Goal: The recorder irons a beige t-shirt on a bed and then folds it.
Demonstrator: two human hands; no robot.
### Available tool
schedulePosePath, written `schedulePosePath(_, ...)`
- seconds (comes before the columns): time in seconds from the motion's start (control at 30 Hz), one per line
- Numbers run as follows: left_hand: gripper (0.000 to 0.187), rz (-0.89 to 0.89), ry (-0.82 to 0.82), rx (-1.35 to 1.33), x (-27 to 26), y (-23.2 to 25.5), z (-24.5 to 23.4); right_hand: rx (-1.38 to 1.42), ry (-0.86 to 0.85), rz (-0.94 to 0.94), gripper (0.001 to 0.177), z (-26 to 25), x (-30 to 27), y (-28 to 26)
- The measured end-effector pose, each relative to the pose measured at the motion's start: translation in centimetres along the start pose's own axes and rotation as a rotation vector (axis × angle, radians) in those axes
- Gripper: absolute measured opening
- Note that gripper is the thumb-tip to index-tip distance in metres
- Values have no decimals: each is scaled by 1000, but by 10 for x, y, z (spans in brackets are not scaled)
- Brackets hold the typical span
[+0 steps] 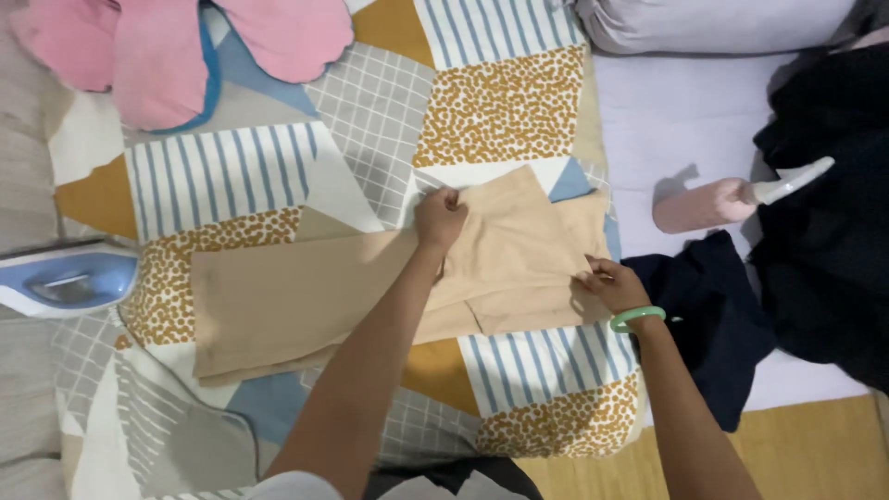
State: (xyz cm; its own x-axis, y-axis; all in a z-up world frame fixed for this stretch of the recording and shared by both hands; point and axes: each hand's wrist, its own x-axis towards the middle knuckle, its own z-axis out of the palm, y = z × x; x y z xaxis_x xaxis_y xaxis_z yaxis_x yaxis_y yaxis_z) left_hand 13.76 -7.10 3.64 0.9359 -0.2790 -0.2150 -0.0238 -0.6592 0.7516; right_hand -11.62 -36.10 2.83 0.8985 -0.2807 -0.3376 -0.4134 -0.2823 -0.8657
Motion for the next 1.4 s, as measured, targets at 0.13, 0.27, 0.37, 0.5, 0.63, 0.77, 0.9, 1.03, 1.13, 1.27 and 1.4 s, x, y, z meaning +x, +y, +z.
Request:
schedulePosePath(0.13, 27, 103, -211, -465, -65, 25, -50, 89, 44, 132, 17, -5, -17, -34)
schedulePosePath(0.27, 34, 154, -1081, -725, -149, 52, -121, 540, 57, 405, 8, -6, -26, -22)
schedulePosePath(0.37, 34, 201, -1105, -604, -180, 30, -132, 571, 87, 337, 17, -2, -17, 17)
schedulePosePath(0.5, 26, 339, -84, 62, -163, -141, -96, 496, 261, 140, 9, 12, 2, 40)
schedulePosePath(0.63, 27, 431, 325, 514, -132, -231, -184, 244, 385, 213, 29, 10, 22, 14)
schedulePosePath(0.77, 39, 156, 334, 415, -118, -194, -280, 186, 398, 514, 50, 0, 48, -3)
schedulePosePath(0.9, 36, 68, 400, 600, -98, -211, -311, 31, 397, 423, 53, -10, 76, -18)
schedulePosePath(1.03, 29, 57, 423, 596, -84, -257, -315, 56, 409, 295, 42, -34, 127, 20)
schedulePosePath(1.13, 25, -67, 354, 411, -82, -273, -316, -273, 481, 143, 36, -42, 152, 15)
schedulePosePath(1.27, 22, -211, 487, 421, -89, -256, -303, -124, 574, 241, 35, -26, 168, -16)
schedulePosePath(1.4, 25, -371, 606, 529, -92, -238, -279, -356, 699, 235, 31, 0, 161, -40)
